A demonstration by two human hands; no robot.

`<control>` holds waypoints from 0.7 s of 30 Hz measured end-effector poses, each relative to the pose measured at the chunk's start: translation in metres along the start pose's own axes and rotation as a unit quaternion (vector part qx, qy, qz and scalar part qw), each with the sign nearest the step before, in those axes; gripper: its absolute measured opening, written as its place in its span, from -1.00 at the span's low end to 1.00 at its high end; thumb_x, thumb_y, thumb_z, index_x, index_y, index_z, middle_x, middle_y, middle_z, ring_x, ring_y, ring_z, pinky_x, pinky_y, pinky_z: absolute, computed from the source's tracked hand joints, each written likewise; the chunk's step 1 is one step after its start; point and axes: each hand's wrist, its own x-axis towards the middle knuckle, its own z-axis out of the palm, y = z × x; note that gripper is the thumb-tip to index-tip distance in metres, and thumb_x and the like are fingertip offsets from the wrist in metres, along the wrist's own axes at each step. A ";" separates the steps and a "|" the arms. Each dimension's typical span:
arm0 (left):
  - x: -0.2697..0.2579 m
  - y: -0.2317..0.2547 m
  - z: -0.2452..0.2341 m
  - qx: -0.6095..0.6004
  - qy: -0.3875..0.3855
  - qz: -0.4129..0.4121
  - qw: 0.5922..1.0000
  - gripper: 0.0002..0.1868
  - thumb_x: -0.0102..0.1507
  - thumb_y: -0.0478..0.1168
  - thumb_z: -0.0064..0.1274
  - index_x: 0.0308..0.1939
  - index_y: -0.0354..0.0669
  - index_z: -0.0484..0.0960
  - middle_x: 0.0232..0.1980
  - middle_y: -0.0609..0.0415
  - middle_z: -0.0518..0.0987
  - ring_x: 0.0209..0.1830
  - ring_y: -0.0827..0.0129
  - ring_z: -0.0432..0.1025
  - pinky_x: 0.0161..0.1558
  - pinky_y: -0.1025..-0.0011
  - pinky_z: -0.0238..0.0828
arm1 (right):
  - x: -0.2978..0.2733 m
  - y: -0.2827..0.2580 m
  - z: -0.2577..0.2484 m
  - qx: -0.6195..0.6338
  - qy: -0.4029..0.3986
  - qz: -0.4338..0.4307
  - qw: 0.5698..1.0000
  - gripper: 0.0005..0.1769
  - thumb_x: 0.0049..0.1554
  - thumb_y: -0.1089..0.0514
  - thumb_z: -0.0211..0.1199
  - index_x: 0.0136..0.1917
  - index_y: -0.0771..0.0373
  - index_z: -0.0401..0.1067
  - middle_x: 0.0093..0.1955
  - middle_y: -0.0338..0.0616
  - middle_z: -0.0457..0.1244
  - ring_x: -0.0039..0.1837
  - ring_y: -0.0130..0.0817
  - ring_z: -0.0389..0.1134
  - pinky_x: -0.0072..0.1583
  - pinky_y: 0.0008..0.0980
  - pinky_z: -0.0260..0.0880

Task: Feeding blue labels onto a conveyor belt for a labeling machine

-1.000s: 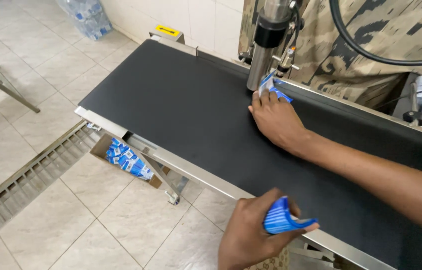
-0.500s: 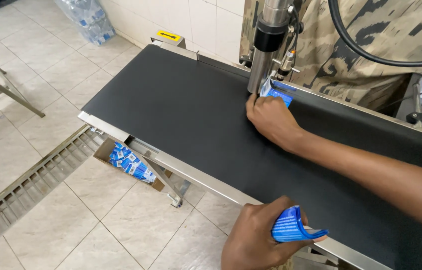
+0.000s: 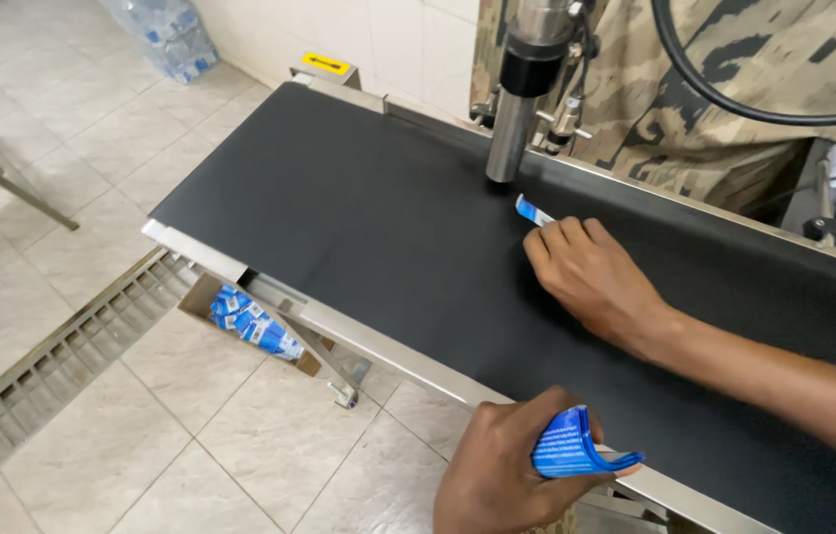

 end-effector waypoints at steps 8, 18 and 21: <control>0.004 0.002 0.006 -0.002 -0.030 0.011 0.999 -0.65 0.27 0.04 0.38 -0.13 -0.01 0.55 -0.49 0.16 0.51 -0.58 0.34 0.42 -0.44 0.34 0.33 | -0.065 0.058 0.016 -0.130 -0.008 -0.050 0.990 -0.41 0.25 0.18 0.15 0.55 0.09 0.38 0.27 -0.16 0.39 0.03 -0.38 0.38 -0.02 -0.42 0.36; 0.007 0.000 0.017 0.024 -0.038 0.022 0.999 -0.67 0.28 -0.03 0.37 -0.07 -0.06 0.57 -0.50 0.10 0.49 -0.58 0.26 0.40 -0.49 0.26 0.23 | -0.095 0.086 0.048 -0.065 -0.077 -0.072 0.992 -0.35 0.27 0.18 0.11 0.62 0.14 0.24 0.32 -0.20 0.33 0.08 -0.31 0.39 0.02 -0.33 0.41; 0.009 0.002 0.017 0.034 -0.072 0.002 0.997 -0.65 0.27 -0.02 0.37 0.00 -0.03 0.60 -0.39 0.08 0.64 -0.50 0.25 0.54 -0.45 0.27 0.38 | -0.091 0.085 0.057 -0.019 -0.097 -0.069 0.993 -0.27 0.29 0.18 0.09 0.71 0.16 0.12 0.31 -0.21 0.33 0.21 -0.25 0.35 0.11 -0.29 0.46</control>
